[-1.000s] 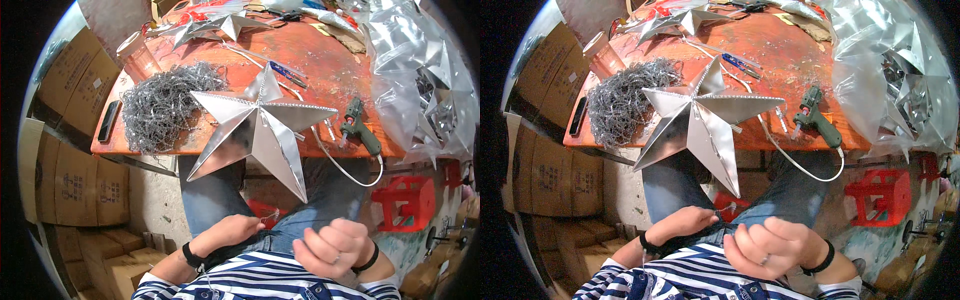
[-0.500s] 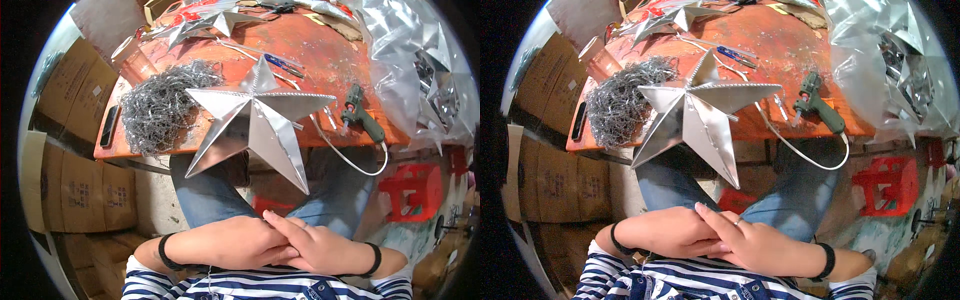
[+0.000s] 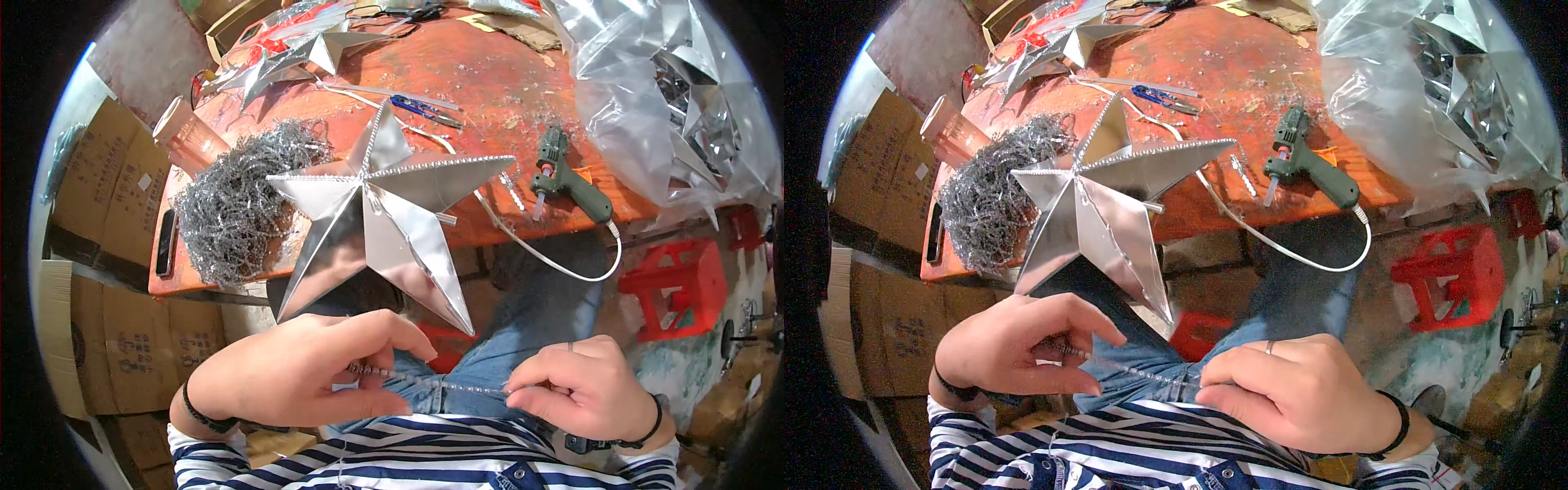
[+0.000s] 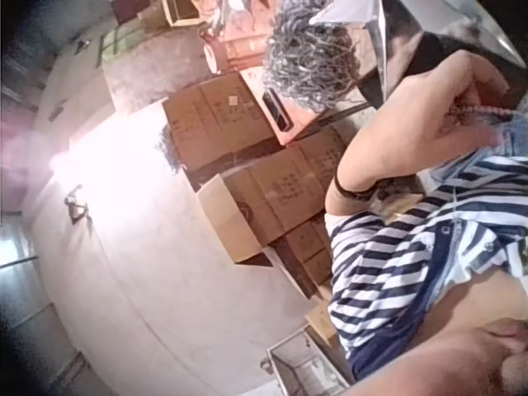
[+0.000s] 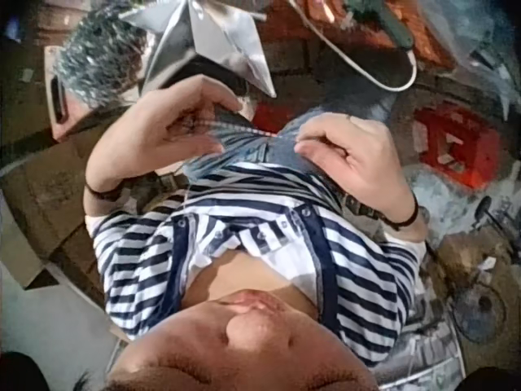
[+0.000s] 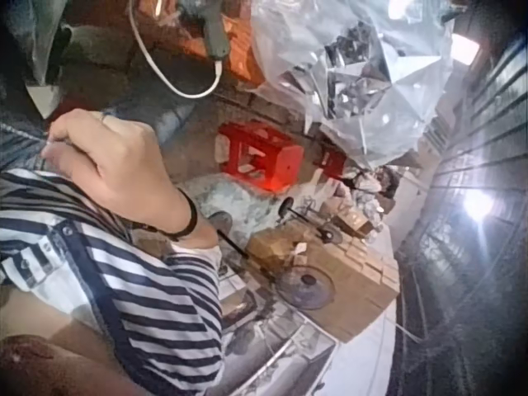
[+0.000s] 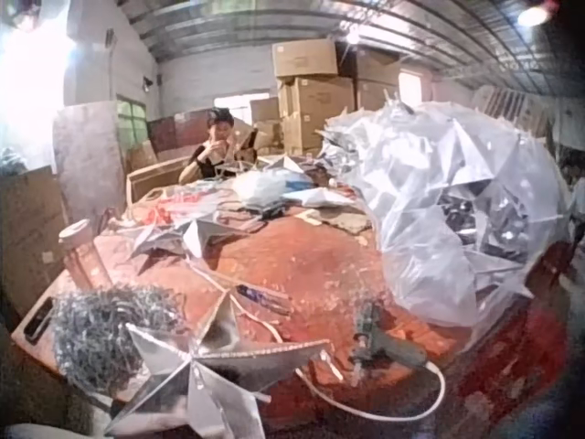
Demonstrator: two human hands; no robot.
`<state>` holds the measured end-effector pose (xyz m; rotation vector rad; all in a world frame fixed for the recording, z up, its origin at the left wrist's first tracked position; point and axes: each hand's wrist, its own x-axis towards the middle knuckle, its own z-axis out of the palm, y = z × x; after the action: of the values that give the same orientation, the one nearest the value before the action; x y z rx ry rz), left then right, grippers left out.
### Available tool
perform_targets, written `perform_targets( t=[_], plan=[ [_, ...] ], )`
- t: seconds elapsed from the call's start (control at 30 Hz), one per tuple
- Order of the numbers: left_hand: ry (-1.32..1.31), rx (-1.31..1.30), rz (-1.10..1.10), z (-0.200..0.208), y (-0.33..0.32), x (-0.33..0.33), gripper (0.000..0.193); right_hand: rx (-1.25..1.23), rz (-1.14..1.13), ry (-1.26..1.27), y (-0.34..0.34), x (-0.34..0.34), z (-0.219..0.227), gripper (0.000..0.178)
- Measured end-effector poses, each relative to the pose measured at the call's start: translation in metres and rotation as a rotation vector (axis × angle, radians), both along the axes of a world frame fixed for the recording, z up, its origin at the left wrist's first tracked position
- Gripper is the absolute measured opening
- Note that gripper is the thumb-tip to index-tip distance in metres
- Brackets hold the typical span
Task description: The person uses a hot glue gun to attach a silver beaded chain to the edges of a large, silver, star-shaped decoration. They repeatedly apply glue and press the chain onto the star's points while holding the object in their hands.
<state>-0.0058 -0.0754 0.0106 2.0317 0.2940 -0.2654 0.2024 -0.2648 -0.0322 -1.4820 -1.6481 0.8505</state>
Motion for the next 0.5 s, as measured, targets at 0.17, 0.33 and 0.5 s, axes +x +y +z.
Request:
perform_targets(
  t=[0.17,0.33,0.5],
  plan=[
    [-0.210,0.198,-0.035,0.000,0.010,-0.003,0.017,-0.054,0.037,0.129,0.009,0.006,0.007,0.007],
    [-0.028,0.066,0.019,0.014,0.037,0.004,0.017,-0.170,-0.045,0.396,0.012,0.013,0.012,0.009],
    [0.061,-0.119,0.089,0.013,0.062,0.001,0.023,-0.318,-0.224,0.770,0.012,0.012,0.011,0.014]
  ],
)
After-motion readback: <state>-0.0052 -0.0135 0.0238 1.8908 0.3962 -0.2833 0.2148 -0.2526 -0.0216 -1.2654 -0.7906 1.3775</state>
